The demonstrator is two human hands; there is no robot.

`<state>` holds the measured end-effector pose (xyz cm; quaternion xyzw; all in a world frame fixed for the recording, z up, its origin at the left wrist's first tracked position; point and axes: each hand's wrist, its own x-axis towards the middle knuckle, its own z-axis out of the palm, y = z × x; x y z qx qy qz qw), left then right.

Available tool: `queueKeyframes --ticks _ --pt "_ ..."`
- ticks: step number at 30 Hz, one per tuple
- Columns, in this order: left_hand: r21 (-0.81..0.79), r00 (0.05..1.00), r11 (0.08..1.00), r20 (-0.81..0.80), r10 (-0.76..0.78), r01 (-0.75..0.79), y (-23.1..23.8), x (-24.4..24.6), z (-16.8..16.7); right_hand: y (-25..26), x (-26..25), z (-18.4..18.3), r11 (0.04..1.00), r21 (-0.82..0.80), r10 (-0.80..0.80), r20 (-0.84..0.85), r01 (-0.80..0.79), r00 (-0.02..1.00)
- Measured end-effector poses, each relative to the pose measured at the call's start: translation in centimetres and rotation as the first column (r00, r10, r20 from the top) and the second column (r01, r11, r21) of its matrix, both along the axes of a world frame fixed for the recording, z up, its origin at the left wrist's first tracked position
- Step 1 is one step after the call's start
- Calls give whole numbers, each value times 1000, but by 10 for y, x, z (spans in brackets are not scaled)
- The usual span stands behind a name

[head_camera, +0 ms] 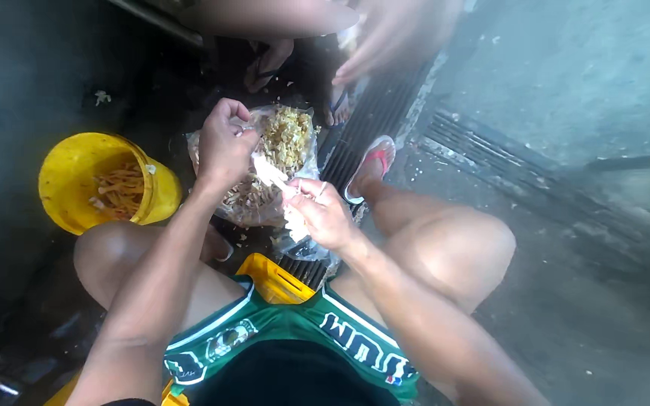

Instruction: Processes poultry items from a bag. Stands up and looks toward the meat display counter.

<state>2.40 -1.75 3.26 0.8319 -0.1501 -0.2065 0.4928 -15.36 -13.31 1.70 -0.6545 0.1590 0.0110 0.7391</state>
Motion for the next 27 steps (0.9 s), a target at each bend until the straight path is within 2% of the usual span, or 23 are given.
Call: queueKeyframes --ticks 5,9,12,14,16,18,20,21,23,25,27 --pt "-14 996 999 -76 37 -38 -6 6 4 5 1 8 998 -45 -49 125 54 991" --pt "-8 995 999 -92 33 -34 -4 5 17 10 1 11 996 -12 -84 183 88 980" --pt "43 993 994 -67 99 -97 -6 7 11 14 1 16 996 1 -89 182 91 979" --pt "73 980 978 -3 199 -198 5 26 0 14 -6 24 998 -41 -27 250 38 968" --pt "105 930 924 70 362 -368 40 66 -9 11 -18 29 994 -107 66 370 -28 926" --pt "166 864 857 233 447 -488 85 94 8 -3 -25 29 992 -122 81 370 -38 925" --pt "320 836 799 403 371 -509 113 97 46 -22 -25 31 996 -75 -13 347 41 938" --pt "453 853 742 420 311 -494 115 89 62 -33 -24 31 996 -19 -77 359 89 930" --pt "705 926 602 310 213 -375 123 77 70 -49 -21 32 970 156 -236 387 189 891" --pt "804 949 505 271 159 -314 146 83 52 -57 -19 38 926 238 -364 351 294 863" --pt "841 974 492 189 123 -225 129 81 50 -60 -20 45 891 256 -441 287 376 850"
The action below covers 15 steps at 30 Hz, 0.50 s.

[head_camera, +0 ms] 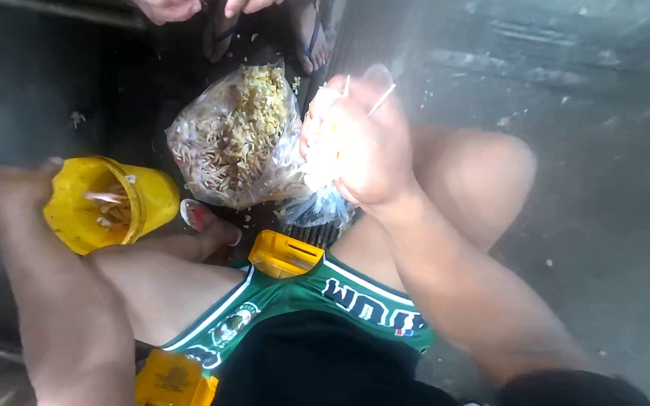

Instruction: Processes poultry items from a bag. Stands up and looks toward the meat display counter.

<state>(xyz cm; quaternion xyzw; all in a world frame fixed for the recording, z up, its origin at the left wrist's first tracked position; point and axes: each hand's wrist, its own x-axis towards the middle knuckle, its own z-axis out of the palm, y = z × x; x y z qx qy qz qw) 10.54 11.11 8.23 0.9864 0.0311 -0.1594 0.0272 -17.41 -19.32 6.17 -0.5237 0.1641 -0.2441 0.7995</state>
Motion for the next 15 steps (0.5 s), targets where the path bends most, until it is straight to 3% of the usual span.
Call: queueKeyframes --ticks 3,8,9,11,15 --pt "-111 975 978 -116 -191 178 -50 -14 -43 1 -5 1 1000 -16 -24 -76 23 997" --pt "-234 795 912 -448 -409 337 -108 -67 -198 0 -7 2 969 -235 15 -226 -69 974" --pt "-201 760 922 -522 -387 331 -120 -85 -208 -1 -8 1 963 -256 16 -245 -80 969" --pt "-140 675 960 -687 -270 241 -154 -120 -194 -6 -6 -4 962 -261 3 -291 -82 957" --pt "-196 748 973 -627 -218 119 -167 -173 -201 -18 1 -9 951 -291 -15 -392 -108 920"
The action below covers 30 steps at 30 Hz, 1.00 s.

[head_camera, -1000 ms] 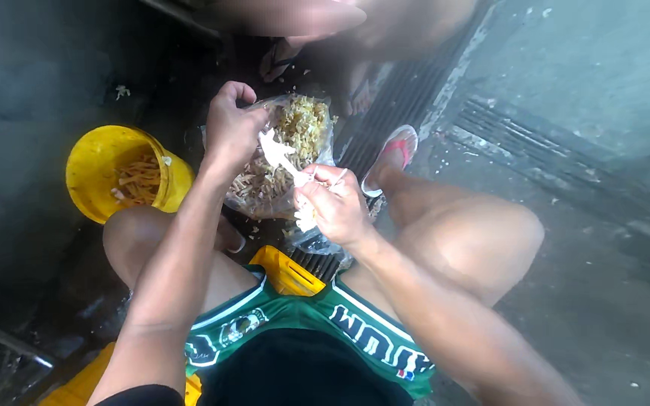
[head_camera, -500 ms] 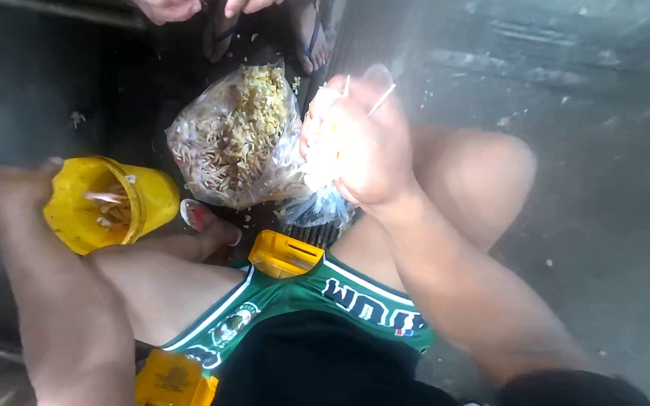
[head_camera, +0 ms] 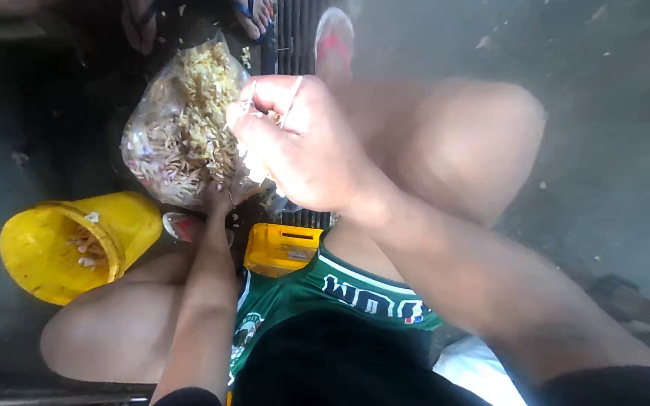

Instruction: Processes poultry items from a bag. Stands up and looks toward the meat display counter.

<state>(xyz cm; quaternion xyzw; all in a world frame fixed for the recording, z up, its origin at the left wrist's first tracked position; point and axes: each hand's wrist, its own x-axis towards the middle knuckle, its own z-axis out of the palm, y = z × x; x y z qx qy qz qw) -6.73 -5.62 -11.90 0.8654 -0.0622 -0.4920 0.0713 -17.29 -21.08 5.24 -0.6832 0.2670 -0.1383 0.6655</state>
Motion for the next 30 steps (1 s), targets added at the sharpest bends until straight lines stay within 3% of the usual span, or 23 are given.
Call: queueKeyframes --ticks 5,7,10,13,16,19,21,24,27,30 --pt "21 989 990 -49 -139 140 3 22 6 -2 12 1 986 -127 108 -1 -107 994" --pt "-56 987 986 36 -157 159 10 44 7 1 12 -4 986 -119 110 -43 -114 993" --pt "-210 935 940 290 -204 270 31 83 -4 5 9 -11 966 -152 178 -184 -207 967" --pt "-258 924 913 301 -237 318 29 109 49 12 15 -17 878 -255 302 -364 -406 881" --pt "-381 936 862 236 -260 336 25 97 109 26 23 -37 768 -355 377 -420 -532 825" --pt "-520 928 769 201 -314 372 28 70 140 47 27 -47 660 -440 384 -500 -609 777" --pt "-525 919 756 259 -297 392 34 50 150 61 23 -52 627 -525 347 -473 -576 810" --pt "-561 906 714 302 -295 420 38 48 147 64 24 -52 671 -497 401 -382 -551 833" --pt "-683 924 625 231 -306 378 36 63 140 63 27 -58 741 -431 463 -226 -515 857" --pt "-778 966 584 115 -233 234 39 65 141 63 28 -50 869 -209 428 -135 -448 894"
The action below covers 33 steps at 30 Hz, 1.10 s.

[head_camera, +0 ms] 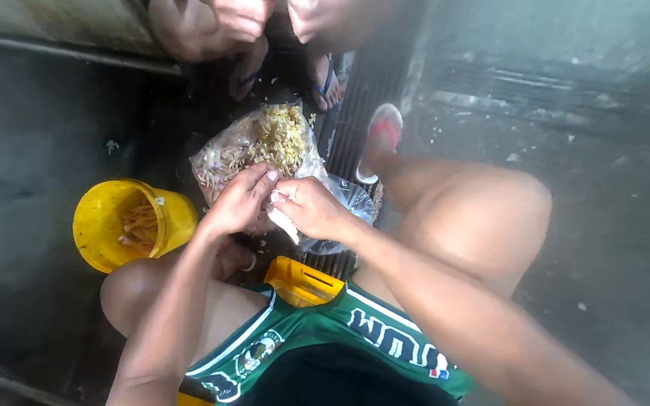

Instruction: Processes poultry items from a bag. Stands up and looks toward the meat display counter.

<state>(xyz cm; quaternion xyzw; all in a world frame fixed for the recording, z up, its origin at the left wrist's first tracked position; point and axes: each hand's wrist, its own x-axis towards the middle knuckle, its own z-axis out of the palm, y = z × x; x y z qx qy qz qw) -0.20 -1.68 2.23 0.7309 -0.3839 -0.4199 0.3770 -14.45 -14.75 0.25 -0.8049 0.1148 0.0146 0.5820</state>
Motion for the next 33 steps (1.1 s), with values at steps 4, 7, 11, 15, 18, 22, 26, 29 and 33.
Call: queueKeyframes --ticks 4,7,11,15,18,22,26,29,33 --pt "-56 994 996 69 79 -75 3 -3 18 -3 0 8 947 185 -243 -124 263 962" --pt "-155 938 981 304 164 -121 12 -26 40 -15 1 5 863 203 -418 -229 463 879" --pt "-294 912 955 377 163 -50 24 -17 56 -34 -4 -1 804 304 -468 -208 511 859" --pt "-279 966 960 255 49 25 29 7 50 -25 -7 2 847 455 -262 -91 275 961" --pt "-238 983 970 184 4 40 26 11 47 -19 -10 5 812 580 -29 -78 69 997" --pt "-258 954 962 300 -11 92 22 8 43 -13 -12 6 730 683 34 -10 -18 999" --pt "-212 888 965 458 -43 156 21 8 38 -16 -12 13 897 435 81 25 -83 996" --pt "-142 964 988 264 -27 67 19 14 32 -16 -17 21 980 153 137 -39 -129 990" --pt "14 979 979 39 202 -203 18 38 14 -17 -26 25 984 55 173 -4 -172 985"
